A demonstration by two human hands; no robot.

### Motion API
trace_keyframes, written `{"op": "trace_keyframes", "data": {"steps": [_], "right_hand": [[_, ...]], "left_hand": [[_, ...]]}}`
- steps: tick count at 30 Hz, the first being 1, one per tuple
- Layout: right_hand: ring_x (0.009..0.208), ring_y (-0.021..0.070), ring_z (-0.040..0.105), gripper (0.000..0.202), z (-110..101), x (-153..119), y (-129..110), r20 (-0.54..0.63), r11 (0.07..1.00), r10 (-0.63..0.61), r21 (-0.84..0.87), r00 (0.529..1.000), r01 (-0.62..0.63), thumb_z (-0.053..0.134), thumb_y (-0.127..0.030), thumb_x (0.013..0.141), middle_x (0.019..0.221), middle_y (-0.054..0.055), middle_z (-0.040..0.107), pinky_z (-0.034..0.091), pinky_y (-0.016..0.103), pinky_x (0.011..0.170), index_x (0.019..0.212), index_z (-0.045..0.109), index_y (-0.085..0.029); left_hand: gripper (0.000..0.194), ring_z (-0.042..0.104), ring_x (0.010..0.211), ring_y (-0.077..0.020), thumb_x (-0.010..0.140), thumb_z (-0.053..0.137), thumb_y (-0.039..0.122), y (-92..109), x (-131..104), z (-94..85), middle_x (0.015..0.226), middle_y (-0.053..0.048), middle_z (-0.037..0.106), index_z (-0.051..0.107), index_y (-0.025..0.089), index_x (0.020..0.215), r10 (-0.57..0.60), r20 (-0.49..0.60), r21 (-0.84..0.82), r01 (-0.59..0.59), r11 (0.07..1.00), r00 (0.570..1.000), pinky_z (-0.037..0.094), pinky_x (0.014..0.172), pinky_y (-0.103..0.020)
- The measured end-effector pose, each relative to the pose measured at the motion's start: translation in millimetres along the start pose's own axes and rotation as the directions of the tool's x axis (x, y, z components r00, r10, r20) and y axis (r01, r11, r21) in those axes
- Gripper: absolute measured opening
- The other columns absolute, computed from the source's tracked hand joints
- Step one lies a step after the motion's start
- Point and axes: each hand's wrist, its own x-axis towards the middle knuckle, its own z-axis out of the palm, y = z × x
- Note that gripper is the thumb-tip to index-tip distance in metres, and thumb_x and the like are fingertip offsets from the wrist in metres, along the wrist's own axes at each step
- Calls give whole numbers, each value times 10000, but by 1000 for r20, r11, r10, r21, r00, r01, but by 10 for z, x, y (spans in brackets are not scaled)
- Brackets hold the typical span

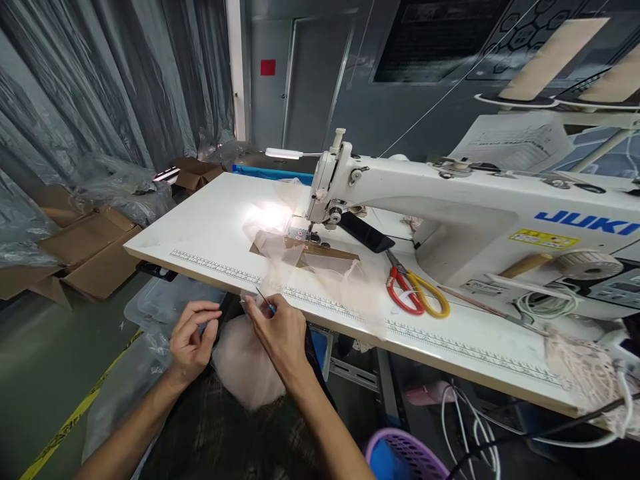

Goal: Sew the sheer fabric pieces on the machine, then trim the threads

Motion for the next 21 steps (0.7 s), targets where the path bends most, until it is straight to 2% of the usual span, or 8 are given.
{"op": "trace_keyframes", "data": {"steps": [3,6,9,13,15,18,19,21], "right_hand": [[478,119,437,342,1,4,19,113,992,-45,123,993,31,541,-445,812,496,-26,479,351,241,511,581,519,-193],[546,117,452,252,-30,-176,26,148,961,-172,242,974,133,549,-338,827,587,-16,483,369,227,528,627,524,-188],[670,132,499,162,-92,-431,12,202,901,-325,364,924,237,554,-238,820,765,29,514,393,225,561,668,532,-187],[631,114,468,170,-174,-681,-15,385,839,-396,521,834,158,535,-154,783,760,17,514,374,224,547,643,450,-198],[586,105,433,191,-196,-748,-17,440,828,-415,546,796,129,522,-133,757,688,-8,495,345,227,532,626,402,-204],[548,96,393,198,-212,-801,14,491,835,-411,542,768,100,505,-129,738,628,-33,456,313,229,514,621,367,-210],[542,95,383,201,-215,-812,36,504,840,-402,535,764,89,503,-135,738,613,-38,442,310,229,514,619,360,-212],[543,95,372,202,-222,-825,99,528,852,-378,521,760,62,497,-152,748,600,-44,432,316,229,524,619,355,-213]], "left_hand": [[148,626,848,-162,861,543,116,0,-32,-8,957,-66,632,649,175,945,21,35,-19,-20,1000,999,544,743,-312],[151,628,868,-178,852,556,134,8,-11,-61,954,-76,642,647,170,967,14,45,-72,-10,997,999,535,755,-324],[165,635,858,-179,852,548,125,31,37,-99,931,-79,667,655,164,972,2,90,-160,13,987,996,521,748,-317],[148,638,794,-179,883,531,187,34,58,-42,854,-77,702,676,157,887,-18,228,-268,80,960,973,499,748,-323],[285,639,866,-213,925,478,345,8,47,8,899,-103,705,688,152,911,-82,387,-299,209,931,919,489,820,-362],[614,603,1045,-285,911,325,622,-46,16,50,1016,-145,688,694,134,967,-136,652,-344,451,823,746,419,977,-441],[659,600,1058,-296,888,318,668,-61,4,52,1019,-148,688,695,130,945,-134,716,-366,532,764,686,409,990,-449],[581,633,987,-282,852,431,659,-78,-23,40,939,-133,706,679,134,832,-141,786,-394,663,636,602,437,950,-426]]}}
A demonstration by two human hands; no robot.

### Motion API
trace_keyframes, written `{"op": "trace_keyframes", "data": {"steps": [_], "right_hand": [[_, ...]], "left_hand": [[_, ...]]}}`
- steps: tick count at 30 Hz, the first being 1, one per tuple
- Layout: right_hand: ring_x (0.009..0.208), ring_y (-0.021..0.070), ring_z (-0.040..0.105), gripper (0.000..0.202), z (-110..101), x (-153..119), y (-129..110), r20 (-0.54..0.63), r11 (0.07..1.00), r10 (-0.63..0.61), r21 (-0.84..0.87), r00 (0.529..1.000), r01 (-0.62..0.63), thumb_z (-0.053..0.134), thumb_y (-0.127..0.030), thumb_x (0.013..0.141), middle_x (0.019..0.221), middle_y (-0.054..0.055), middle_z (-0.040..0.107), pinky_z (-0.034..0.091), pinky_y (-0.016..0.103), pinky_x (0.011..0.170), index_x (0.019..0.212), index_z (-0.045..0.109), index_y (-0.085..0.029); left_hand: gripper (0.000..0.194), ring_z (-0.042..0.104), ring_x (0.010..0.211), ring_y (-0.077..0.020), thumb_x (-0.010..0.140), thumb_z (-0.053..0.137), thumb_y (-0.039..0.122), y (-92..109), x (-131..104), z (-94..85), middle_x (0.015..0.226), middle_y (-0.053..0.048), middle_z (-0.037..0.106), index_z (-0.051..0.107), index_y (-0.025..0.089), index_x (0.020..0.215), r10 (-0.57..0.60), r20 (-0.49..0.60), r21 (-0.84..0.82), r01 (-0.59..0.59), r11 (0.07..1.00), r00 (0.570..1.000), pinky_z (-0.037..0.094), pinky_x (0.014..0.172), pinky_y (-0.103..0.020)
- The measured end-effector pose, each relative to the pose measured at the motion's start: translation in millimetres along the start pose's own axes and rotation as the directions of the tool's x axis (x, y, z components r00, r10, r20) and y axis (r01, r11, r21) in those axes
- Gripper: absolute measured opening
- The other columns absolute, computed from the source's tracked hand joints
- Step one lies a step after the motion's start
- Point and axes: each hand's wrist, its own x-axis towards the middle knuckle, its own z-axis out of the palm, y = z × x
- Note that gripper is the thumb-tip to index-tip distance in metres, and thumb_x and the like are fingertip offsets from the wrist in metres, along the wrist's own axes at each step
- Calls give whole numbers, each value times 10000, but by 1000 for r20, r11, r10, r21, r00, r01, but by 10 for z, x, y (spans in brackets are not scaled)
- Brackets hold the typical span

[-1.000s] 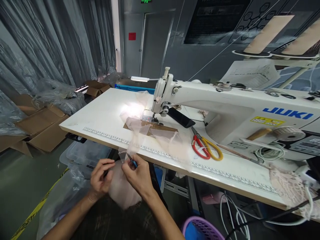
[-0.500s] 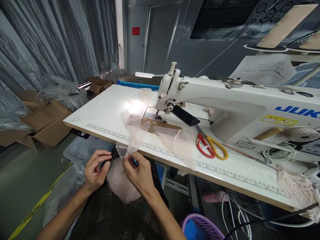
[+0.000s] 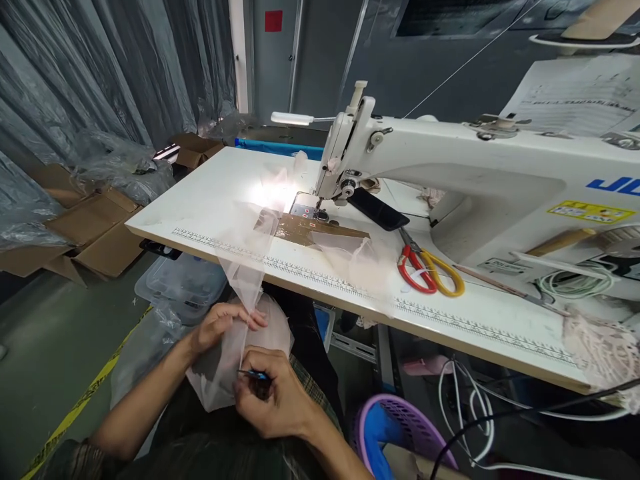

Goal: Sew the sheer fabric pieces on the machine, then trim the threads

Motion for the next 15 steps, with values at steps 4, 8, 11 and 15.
{"op": "trace_keyframes", "data": {"steps": [4,8,11,15], "right_hand": [[542,91,362,183,-88,-48,154,55,996,87,-11,995,-87,489,-167,781,598,-51,434,320,224,531,632,390,-206],[530,95,385,193,-196,22,326,-30,976,207,-57,978,-209,483,-314,868,604,-47,464,331,219,518,725,516,-188],[540,107,420,433,-243,136,413,-127,958,281,-29,951,-287,322,-492,948,659,-16,514,350,227,519,763,558,-180],[555,131,466,575,-248,265,455,-112,948,291,-99,950,-302,273,-606,934,625,-4,523,356,238,519,777,614,-170]], "left_hand": [[353,620,651,-152,770,680,479,-9,-85,4,666,-39,666,616,132,757,-233,-76,-82,227,970,969,482,696,-277],[439,560,602,-104,734,722,470,4,-164,12,735,-34,656,664,101,964,-436,-132,-89,427,900,890,420,565,-200],[440,558,669,-120,744,709,484,34,-191,18,799,-61,674,710,93,944,-431,-186,-48,430,902,883,421,598,-206],[429,532,650,-122,770,674,499,92,-195,23,792,-70,692,738,99,911,-411,-192,-17,416,909,891,423,588,-215]]}}
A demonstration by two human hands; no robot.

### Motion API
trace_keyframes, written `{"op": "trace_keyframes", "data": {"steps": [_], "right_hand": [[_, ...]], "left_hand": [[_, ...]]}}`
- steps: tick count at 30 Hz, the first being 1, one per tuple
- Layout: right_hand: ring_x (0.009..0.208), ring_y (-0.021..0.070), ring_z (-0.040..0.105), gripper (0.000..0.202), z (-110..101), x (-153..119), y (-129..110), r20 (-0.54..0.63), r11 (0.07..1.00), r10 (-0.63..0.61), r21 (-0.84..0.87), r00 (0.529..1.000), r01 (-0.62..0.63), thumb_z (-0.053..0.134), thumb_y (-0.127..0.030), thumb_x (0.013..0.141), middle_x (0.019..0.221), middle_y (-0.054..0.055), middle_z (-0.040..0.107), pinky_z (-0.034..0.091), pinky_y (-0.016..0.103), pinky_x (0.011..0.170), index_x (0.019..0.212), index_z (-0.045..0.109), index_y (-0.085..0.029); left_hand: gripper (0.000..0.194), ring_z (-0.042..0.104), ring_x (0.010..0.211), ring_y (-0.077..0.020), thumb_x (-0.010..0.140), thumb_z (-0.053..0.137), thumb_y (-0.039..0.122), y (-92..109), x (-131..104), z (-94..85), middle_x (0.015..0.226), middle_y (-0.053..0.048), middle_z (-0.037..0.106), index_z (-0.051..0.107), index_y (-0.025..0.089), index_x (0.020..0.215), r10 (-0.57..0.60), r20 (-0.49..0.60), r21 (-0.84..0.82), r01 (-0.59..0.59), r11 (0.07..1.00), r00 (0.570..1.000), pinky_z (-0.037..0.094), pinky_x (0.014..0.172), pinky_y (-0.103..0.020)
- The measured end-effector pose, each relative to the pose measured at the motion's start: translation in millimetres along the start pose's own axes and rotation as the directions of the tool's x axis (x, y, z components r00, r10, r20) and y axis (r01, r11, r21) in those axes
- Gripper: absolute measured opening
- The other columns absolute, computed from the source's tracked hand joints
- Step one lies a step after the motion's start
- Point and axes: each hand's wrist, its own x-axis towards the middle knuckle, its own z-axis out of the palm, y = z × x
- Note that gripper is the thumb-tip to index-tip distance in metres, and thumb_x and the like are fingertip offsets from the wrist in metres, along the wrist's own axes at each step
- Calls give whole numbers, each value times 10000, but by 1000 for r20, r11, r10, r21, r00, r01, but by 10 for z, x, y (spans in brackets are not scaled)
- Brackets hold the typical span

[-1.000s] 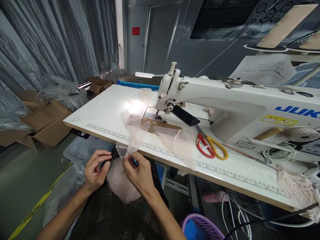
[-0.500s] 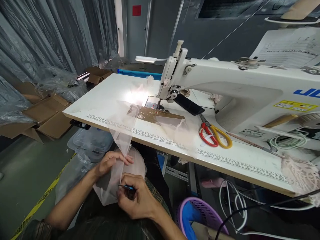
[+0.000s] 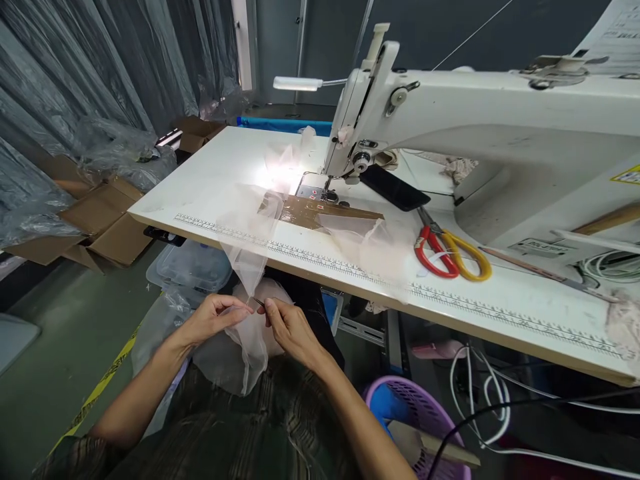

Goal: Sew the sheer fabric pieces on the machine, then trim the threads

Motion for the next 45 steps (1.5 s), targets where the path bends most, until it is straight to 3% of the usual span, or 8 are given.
{"op": "trace_keyframes", "data": {"steps": [17,25,31,34,37,39,42,45], "right_hand": [[537,127,461,477,89,-6,14,9,997,-33,-65,999,34,315,-515,945,572,-22,483,357,237,526,714,570,-184],[510,126,424,439,151,38,-48,-52,961,-81,-267,995,65,326,-468,943,548,-21,470,316,240,522,662,531,-200],[533,107,408,364,179,-98,55,-41,997,23,80,999,-20,451,-530,889,646,-32,497,328,210,487,866,573,-188],[546,94,391,354,208,-278,115,113,953,96,277,989,-124,596,-519,813,646,-41,472,330,203,493,835,563,-167],[563,89,380,333,206,-430,201,229,926,114,327,967,-187,589,-476,842,630,-41,456,316,203,516,744,560,-160],[565,93,381,342,189,-450,290,208,930,124,317,970,-187,569,-482,854,621,-40,454,313,207,520,735,561,-161],[573,111,412,391,158,-337,478,-52,963,161,229,986,-145,547,-543,831,628,-28,474,353,219,533,736,566,-165],[629,137,461,404,134,-170,683,-296,980,185,128,937,-153,505,-556,840,695,0,530,388,234,573,789,580,-162]], "left_hand": [[334,529,622,-118,800,648,428,-6,-5,-35,701,-46,660,743,114,864,17,-9,-24,-17,1000,1000,404,572,-206],[356,488,574,-99,788,648,447,13,12,-29,639,-22,614,725,100,811,14,-1,-5,-14,1000,1000,383,549,-201],[353,511,597,-105,811,617,440,-55,12,0,667,-19,620,710,100,835,-17,19,71,15,997,1000,376,550,-193],[308,485,563,-87,826,607,399,-79,-27,-54,629,10,575,681,105,881,-76,201,166,42,985,977,352,520,-174],[342,441,503,-68,790,655,362,-77,-3,-161,608,41,547,650,127,1038,-139,480,257,13,966,866,311,466,-157],[355,457,510,-69,767,678,345,-76,98,-225,655,33,582,649,141,1057,-129,524,316,-52,947,842,325,467,-156],[273,586,668,-128,801,639,317,-117,354,-255,821,-22,665,662,153,1018,50,262,431,-163,887,964,445,591,-198],[211,631,933,-235,823,593,250,-230,586,-195,1006,-89,680,674,154,993,311,-37,661,-210,721,950,501,823,-342]]}}
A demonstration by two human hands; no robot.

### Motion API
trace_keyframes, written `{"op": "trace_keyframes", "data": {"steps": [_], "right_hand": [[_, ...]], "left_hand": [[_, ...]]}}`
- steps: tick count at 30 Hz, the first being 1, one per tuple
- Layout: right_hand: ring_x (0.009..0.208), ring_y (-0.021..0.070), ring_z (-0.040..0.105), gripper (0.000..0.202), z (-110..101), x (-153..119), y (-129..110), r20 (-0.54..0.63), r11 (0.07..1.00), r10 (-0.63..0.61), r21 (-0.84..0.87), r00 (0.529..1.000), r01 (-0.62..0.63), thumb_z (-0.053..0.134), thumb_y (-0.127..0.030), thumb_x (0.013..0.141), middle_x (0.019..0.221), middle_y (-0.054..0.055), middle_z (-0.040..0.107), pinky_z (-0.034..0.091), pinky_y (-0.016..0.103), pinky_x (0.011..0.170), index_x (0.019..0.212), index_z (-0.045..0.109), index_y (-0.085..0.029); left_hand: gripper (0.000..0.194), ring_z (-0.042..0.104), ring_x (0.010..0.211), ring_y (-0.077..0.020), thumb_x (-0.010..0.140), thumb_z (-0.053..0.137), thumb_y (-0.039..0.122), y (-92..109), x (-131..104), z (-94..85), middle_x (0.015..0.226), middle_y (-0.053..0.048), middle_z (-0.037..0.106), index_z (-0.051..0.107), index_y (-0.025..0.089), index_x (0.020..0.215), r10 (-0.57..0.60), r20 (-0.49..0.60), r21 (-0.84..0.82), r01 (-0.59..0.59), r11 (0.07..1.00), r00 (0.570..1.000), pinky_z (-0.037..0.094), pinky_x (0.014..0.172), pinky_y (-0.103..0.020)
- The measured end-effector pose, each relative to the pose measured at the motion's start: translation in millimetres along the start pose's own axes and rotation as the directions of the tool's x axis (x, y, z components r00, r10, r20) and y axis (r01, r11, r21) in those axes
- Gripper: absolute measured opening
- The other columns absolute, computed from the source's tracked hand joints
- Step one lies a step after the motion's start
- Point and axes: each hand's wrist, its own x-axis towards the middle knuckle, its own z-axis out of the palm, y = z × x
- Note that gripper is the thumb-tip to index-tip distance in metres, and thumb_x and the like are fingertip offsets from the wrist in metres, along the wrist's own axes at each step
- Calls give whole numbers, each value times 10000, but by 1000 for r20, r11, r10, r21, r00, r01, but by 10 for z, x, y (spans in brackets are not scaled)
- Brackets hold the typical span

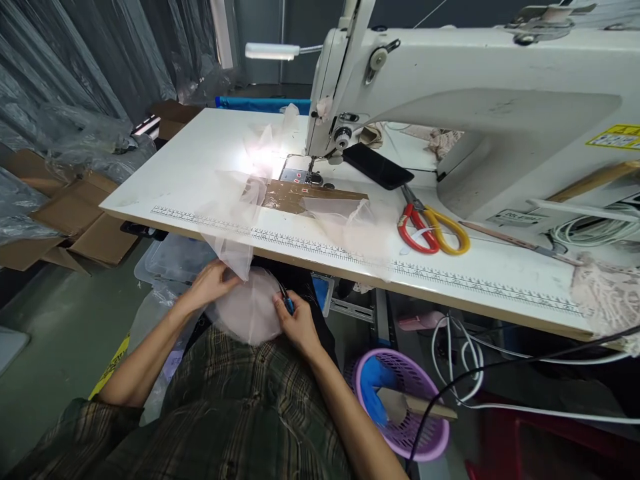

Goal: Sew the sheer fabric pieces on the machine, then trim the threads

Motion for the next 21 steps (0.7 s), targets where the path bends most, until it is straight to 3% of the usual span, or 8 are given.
{"op": "trace_keyframes", "data": {"steps": [1,3,7,10,13,17,21], "right_hand": [[649,145,476,402,4,49,51,-34,1000,3,-22,999,-4,503,-552,840,710,9,547,393,238,585,796,584,-160],[658,158,499,399,5,103,133,-57,998,9,-55,998,-12,510,-550,830,711,18,575,401,242,588,785,591,-161],[593,176,544,393,-28,91,188,-60,993,16,-117,998,-23,524,-554,802,657,26,616,414,255,536,746,617,-176],[718,238,626,392,-93,97,124,-160,987,-1,-160,987,-25,515,-530,807,813,89,687,470,315,646,891,639,-168],[836,263,644,429,-142,161,-58,-242,985,-59,-169,968,18,477,-526,837,931,135,694,483,360,762,987,622,-152],[801,223,641,389,-59,287,-452,-171,977,-213,-47,962,208,529,-506,833,906,102,697,498,326,759,966,649,-160],[610,167,572,367,137,395,-762,-127,969,-208,105,970,222,609,-512,781,688,36,632,480,276,590,831,655,-152]], "left_hand": [[207,620,997,-264,826,580,232,-20,22,70,1050,-105,673,679,154,989,17,-57,76,-13,997,998,490,878,-392],[236,594,1086,-291,852,547,240,-35,0,215,1131,-119,654,681,159,1029,56,-69,138,-46,989,996,468,943,-441],[443,504,1250,-280,888,539,350,10,-195,470,1374,-118,513,562,158,1286,222,114,77,-231,970,968,423,1050,-397],[622,420,1322,-324,825,629,406,43,-324,602,1447,-137,424,470,166,1377,287,234,113,-319,941,929,344,1113,-460],[671,406,1325,-356,804,657,415,60,-385,668,1430,-165,438,445,166,1390,325,252,187,-375,908,912,312,1111,-541],[567,483,1264,-351,846,605,384,119,-408,628,1355,-153,523,473,176,1356,438,116,207,-453,867,891,382,1076,-525],[295,635,1052,-284,874,549,217,180,-416,454,1103,-111,665,598,207,1165,541,-149,194,-512,837,828,505,961,-435]]}}
